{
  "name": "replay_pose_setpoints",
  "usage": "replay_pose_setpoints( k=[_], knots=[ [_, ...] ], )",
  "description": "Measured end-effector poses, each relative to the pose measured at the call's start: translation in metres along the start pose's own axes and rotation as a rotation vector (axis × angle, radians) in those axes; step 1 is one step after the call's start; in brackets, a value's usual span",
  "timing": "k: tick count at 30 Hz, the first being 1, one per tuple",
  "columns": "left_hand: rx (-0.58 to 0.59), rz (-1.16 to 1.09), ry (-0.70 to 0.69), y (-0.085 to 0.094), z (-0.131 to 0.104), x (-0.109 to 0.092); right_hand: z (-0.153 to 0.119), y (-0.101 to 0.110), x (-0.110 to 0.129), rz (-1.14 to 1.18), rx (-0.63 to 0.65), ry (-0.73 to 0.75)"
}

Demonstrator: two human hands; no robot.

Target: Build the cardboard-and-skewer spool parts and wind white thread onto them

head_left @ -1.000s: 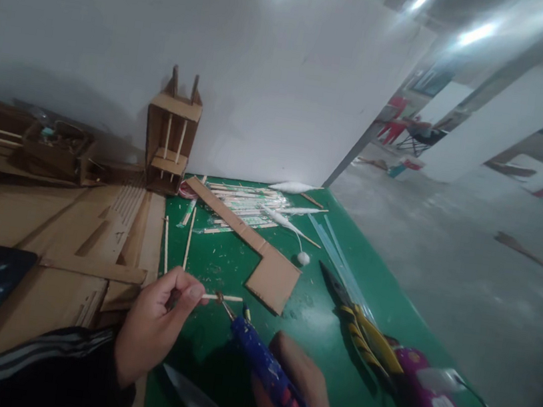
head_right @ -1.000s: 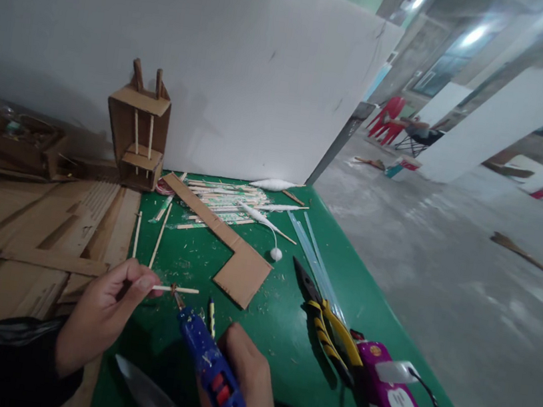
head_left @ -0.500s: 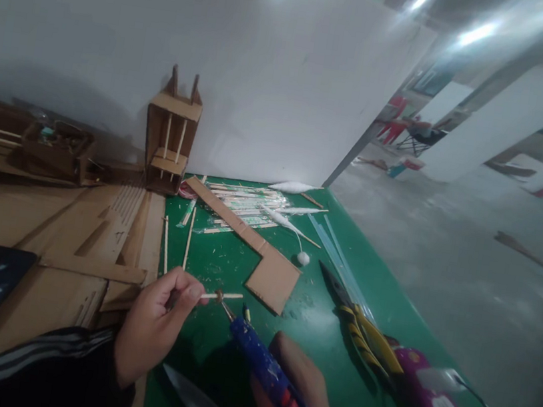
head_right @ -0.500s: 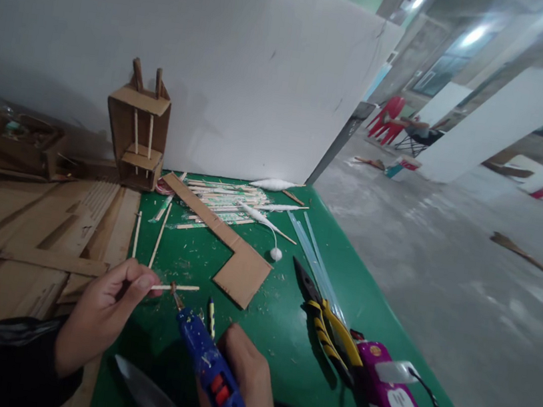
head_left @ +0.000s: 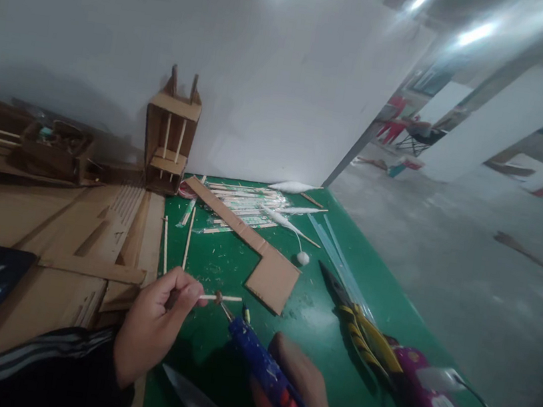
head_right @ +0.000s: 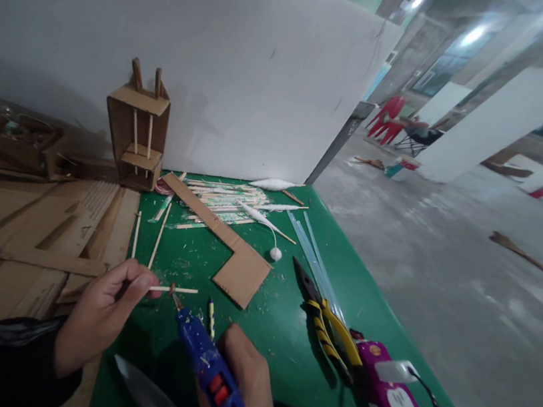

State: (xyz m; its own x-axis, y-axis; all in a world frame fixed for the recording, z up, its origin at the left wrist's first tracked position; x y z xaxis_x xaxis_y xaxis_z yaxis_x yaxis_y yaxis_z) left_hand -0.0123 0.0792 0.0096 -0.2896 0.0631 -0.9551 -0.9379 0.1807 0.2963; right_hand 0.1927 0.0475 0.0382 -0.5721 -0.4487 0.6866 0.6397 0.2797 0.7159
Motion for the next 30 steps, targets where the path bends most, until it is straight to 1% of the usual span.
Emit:
replay_pose_setpoints(
  k=[6, 11, 17, 24, 30],
  knots=[
    [0.001, -0.006, 0.004, -0.0006, 0.0005, 0.0003, -0.0012, 0.0018, 0.0036, -0.015, -0.034, 0.006],
    [-0.002, -0.007, 0.000, -0.0004, 0.0008, 0.0001, 0.0003, -0.0004, 0.0021, -0.015, -0.004, -0.001],
    [-0.009, 0.023, 0.002, 0.0009, 0.0005, -0.0025, 0.0002, 0.0025, 0.0020, 0.031, -0.030, 0.025],
    [0.000, 0.028, 0.015, 0.0002, 0.0006, -0.0021, 0.0000, -0.0021, -0.0018, -0.005, 0.015, -0.026],
    [-0.004, 0.026, 0.020, 0.0006, 0.0013, -0.0015, 0.0030, -0.0025, 0.0017, 0.024, 0.041, -0.010]
  ],
)
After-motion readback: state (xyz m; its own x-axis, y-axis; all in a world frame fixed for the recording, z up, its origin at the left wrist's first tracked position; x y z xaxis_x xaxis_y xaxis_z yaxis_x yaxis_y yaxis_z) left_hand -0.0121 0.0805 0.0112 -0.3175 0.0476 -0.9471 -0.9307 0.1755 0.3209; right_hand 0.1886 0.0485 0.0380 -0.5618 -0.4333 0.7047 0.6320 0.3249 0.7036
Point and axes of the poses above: each hand's wrist, its own z-axis towards the middle knuckle, its own y-axis out of the back of the hand, x = y × z, the point moved 8 cm from there along z, towards the middle knuckle, and after that the axes turned 15 degrees about x, right-handed, at the moved point
